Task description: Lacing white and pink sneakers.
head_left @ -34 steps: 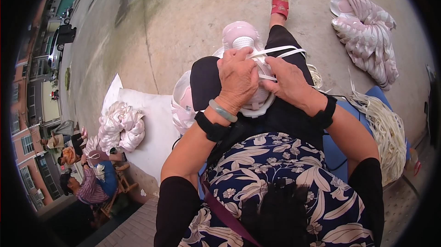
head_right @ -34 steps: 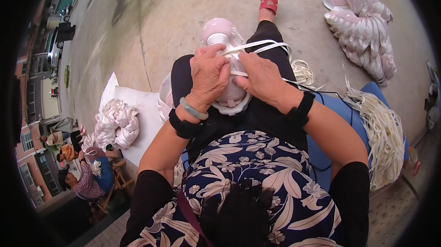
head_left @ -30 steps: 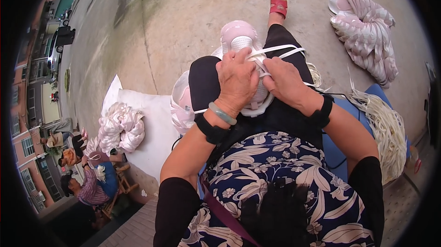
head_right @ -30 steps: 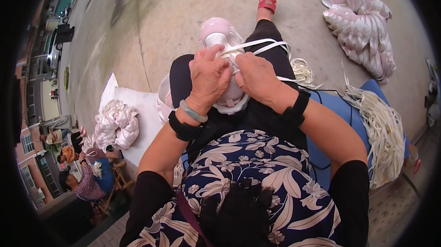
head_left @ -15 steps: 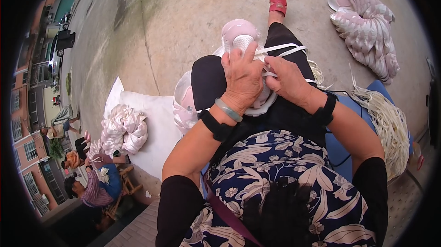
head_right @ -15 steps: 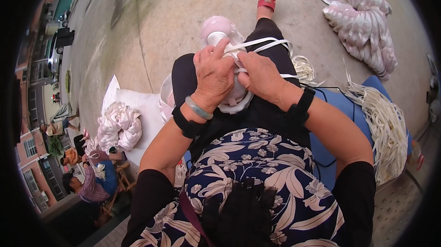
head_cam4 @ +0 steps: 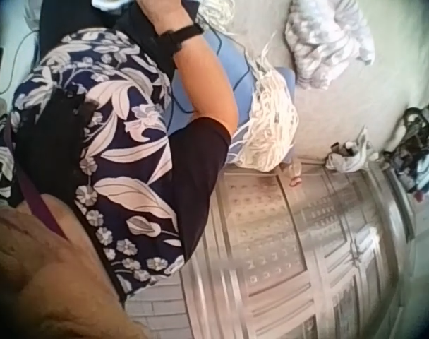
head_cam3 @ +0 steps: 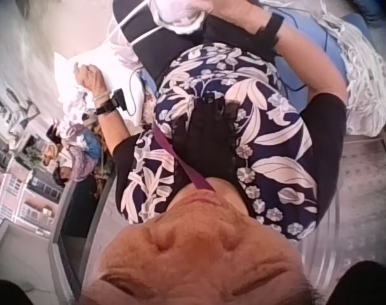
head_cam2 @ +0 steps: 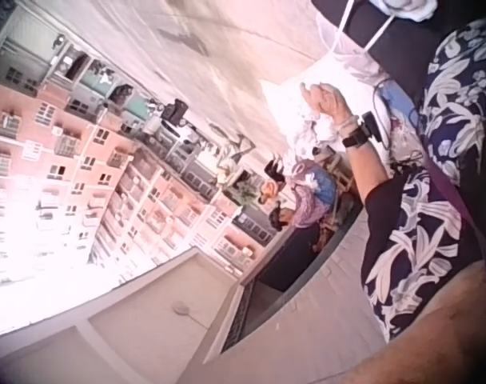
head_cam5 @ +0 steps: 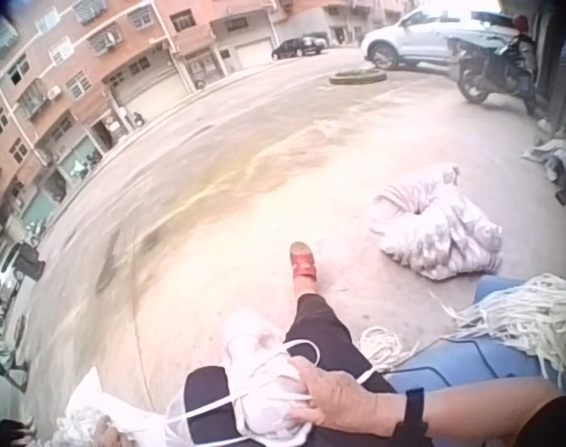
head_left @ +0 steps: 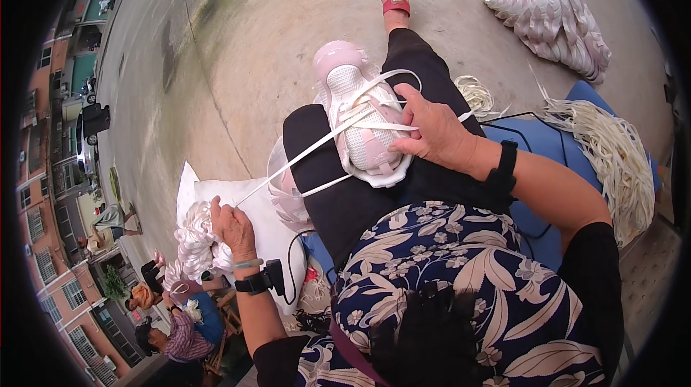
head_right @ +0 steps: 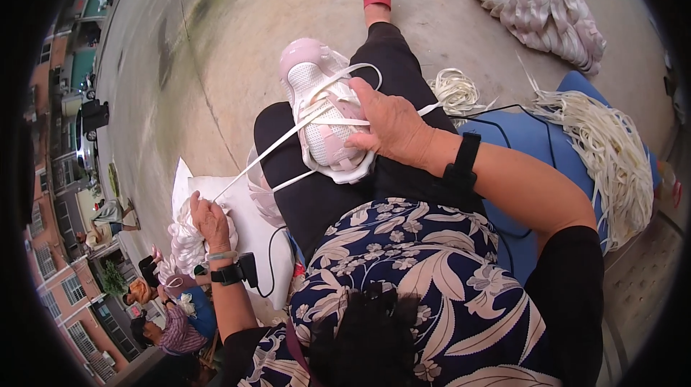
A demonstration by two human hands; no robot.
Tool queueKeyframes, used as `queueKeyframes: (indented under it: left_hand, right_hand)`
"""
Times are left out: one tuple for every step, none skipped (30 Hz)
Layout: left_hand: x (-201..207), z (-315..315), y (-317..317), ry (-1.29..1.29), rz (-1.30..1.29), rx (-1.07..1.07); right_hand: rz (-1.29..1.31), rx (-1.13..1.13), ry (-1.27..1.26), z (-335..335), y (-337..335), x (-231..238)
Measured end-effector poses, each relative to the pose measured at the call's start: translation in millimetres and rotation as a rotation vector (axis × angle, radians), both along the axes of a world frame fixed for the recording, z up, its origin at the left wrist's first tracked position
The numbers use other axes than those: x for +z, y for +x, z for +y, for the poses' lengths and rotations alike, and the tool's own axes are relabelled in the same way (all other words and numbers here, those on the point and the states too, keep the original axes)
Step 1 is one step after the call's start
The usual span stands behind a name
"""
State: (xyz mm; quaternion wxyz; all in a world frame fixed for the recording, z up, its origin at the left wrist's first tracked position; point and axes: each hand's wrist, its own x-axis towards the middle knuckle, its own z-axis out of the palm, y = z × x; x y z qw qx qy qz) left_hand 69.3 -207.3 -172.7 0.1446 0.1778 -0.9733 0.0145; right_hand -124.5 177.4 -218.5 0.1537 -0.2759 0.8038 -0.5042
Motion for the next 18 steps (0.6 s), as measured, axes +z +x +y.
queueKeyframes:
  left_hand:
    - [-5.7,-9.7,11.1,-0.042,-0.032,0.063]
    - [-12.8,-15.4,20.7,-0.039,-0.008,0.013]
    - [-18.2,-19.9,28.1,-0.051,-0.041,0.037]
    - [-22.2,-24.2,31.6,-0.068,-0.082,0.070]
    - [-26.4,-26.8,32.5,-0.064,-0.080,0.050]
    - [-31.5,-26.7,31.4,-0.030,-0.087,0.060]
    - [-35.0,-26.0,29.3,-0.009,-0.080,0.035]
    - [-37.1,-25.4,25.3,0.005,-0.088,0.026]
    - [-38.0,-23.9,20.9,0.013,-0.097,0.037]
    - [-38.3,-21.6,16.1,0.023,-0.134,0.036]
    - [-38.1,-18.4,11.2,0.029,-0.163,0.025]
    - [-37.3,-14.4,6.6,0.032,-0.169,0.031]
    - [-35.9,-9.4,2.5,0.016,-0.259,0.064]
    - [-34.3,-3.7,-2.0,-0.006,-0.333,0.078]
    - [-33.0,2.8,-7.1,-0.003,-0.350,0.096]
    - [-32.2,10.8,-12.7,-0.035,-0.353,0.080]
    - [-31.0,20.1,-17.9,-0.070,-0.356,0.068]
    - [-28.5,29.0,-23.9,-0.068,-0.306,0.005]
  right_hand:
    - [0.055,-0.013,-0.029,3.5,3.2,0.9]
    - [0.014,-0.019,-0.053,7.4,5.4,2.0]
    - [-0.017,-0.029,-0.033,10.7,6.0,3.1]
    - [-0.131,-0.002,-0.068,14.1,5.6,4.5]
    - [-0.270,0.019,-0.063,16.5,5.3,6.2]
    - [-0.319,0.018,-0.094,20.0,3.5,8.1]
    - [-0.339,0.006,-0.095,23.0,0.2,9.5]
    - [-0.423,0.000,-0.116,25.8,-4.7,10.9]
    - [-0.513,-0.013,-0.132,28.8,-8.6,12.3]
    - [-0.494,-0.043,-0.158,31.2,-10.7,13.7]
    - [-0.492,-0.051,-0.147,32.7,-12.9,14.6]
    - [-0.483,-0.043,-0.158,33.6,-15.5,15.3]
    - [-0.474,-0.033,-0.169,34.1,-17.2,15.8]
    - [-0.442,0.001,-0.155,34.7,-18.1,16.4]
    - [-0.442,-0.001,-0.157,34.7,-18.0,17.1]
    - [-0.425,0.026,-0.138,34.7,-17.9,17.6]
    - [-0.413,0.056,-0.100,34.2,-17.6,18.2]
    - [-0.403,0.074,-0.119,33.7,-17.1,18.9]
